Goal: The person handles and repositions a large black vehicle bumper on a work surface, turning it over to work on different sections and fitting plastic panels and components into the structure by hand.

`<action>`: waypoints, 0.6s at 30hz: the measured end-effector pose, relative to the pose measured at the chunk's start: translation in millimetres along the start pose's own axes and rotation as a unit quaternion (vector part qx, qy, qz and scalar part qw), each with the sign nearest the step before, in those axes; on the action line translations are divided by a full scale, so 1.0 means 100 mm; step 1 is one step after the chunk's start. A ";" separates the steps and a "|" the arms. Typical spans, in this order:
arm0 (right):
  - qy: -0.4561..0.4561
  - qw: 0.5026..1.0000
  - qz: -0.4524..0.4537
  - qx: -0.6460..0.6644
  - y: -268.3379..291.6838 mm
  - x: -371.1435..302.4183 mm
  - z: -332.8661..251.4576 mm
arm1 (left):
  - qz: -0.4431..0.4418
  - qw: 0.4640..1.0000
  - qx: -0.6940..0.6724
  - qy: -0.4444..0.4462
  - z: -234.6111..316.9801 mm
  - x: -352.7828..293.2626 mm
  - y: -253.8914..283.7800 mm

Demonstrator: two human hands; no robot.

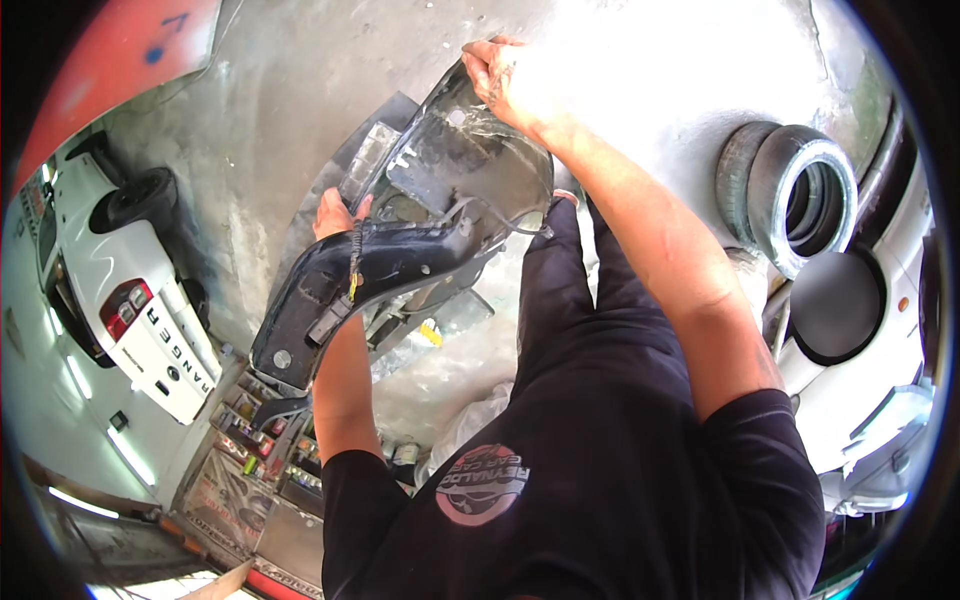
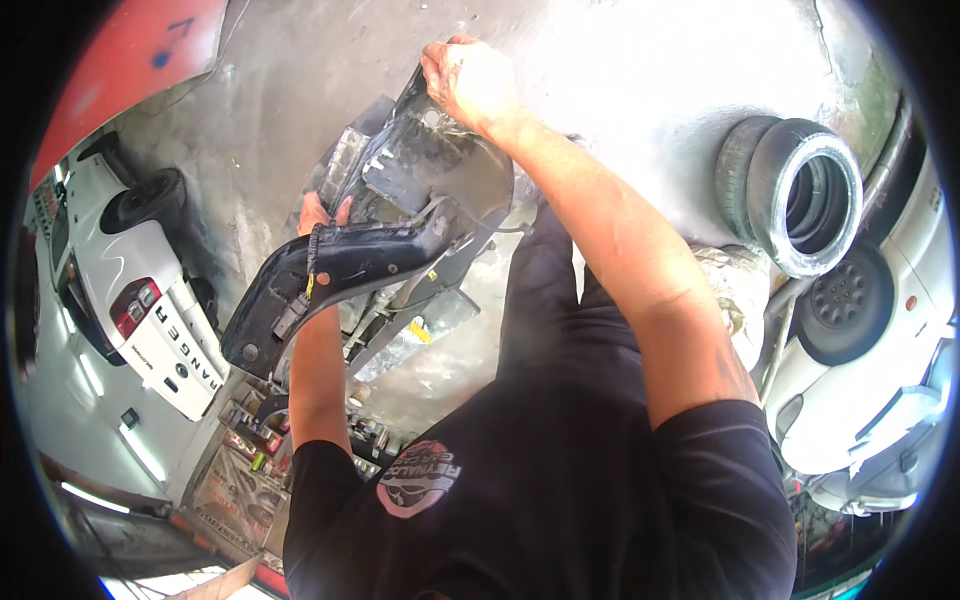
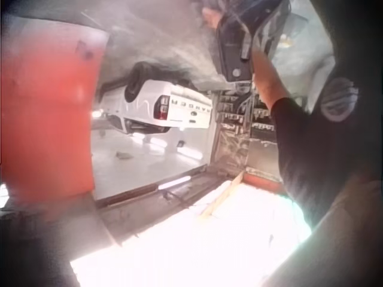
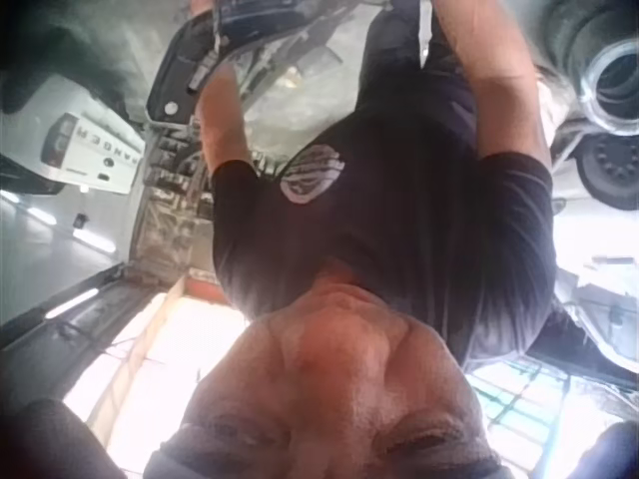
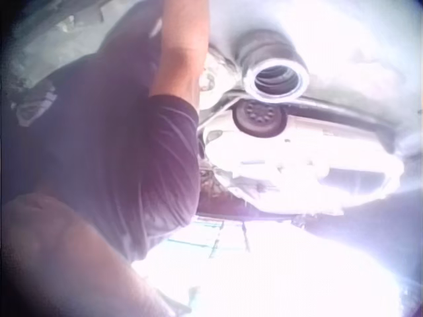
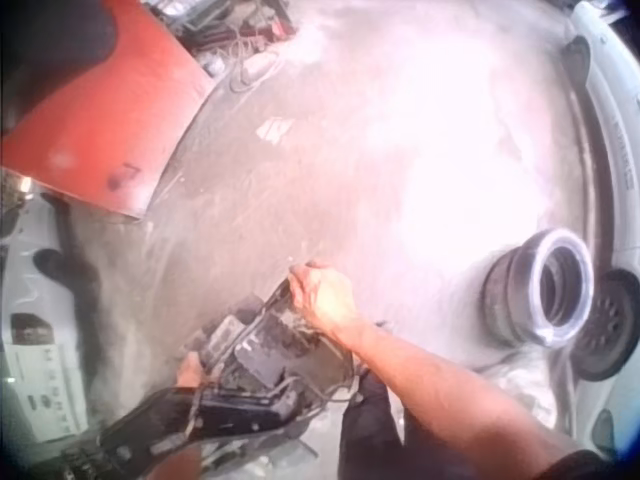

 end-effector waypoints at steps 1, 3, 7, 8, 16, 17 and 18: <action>-0.004 1.000 0.001 0.002 -0.02 -0.01 0.03 | -0.012 1.000 -0.010 -0.002 0.02 0.01 -0.01; -0.007 0.997 0.046 0.067 0.07 0.02 0.01 | 0.003 1.000 0.000 -0.007 0.04 0.00 0.01; -0.060 0.997 -0.001 0.056 0.05 0.01 0.06 | 0.020 1.000 0.011 -0.003 0.09 -0.01 0.06; -0.066 0.994 -0.003 0.087 0.04 0.02 0.08 | 0.018 1.000 0.011 -0.008 0.13 0.00 0.06; -0.120 0.987 0.008 0.109 0.03 -0.02 0.12 | 0.050 0.999 0.009 0.011 0.19 -0.01 0.13; -0.122 0.986 0.009 0.110 0.02 -0.01 0.12 | 0.053 0.998 0.025 0.010 0.16 -0.01 0.12; -0.125 0.986 0.009 0.111 0.02 -0.01 0.12 | 0.053 0.998 0.026 0.011 0.16 -0.01 0.13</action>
Point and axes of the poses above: each hand's wrist, its own x-axis towards the middle knuckle, its own y-axis out of the back of the hand, z = x × y, the point moved 9 cm from there along x, towards the middle knuckle, and after that the axes turned 15 degrees about z, right-handed, at the moved point
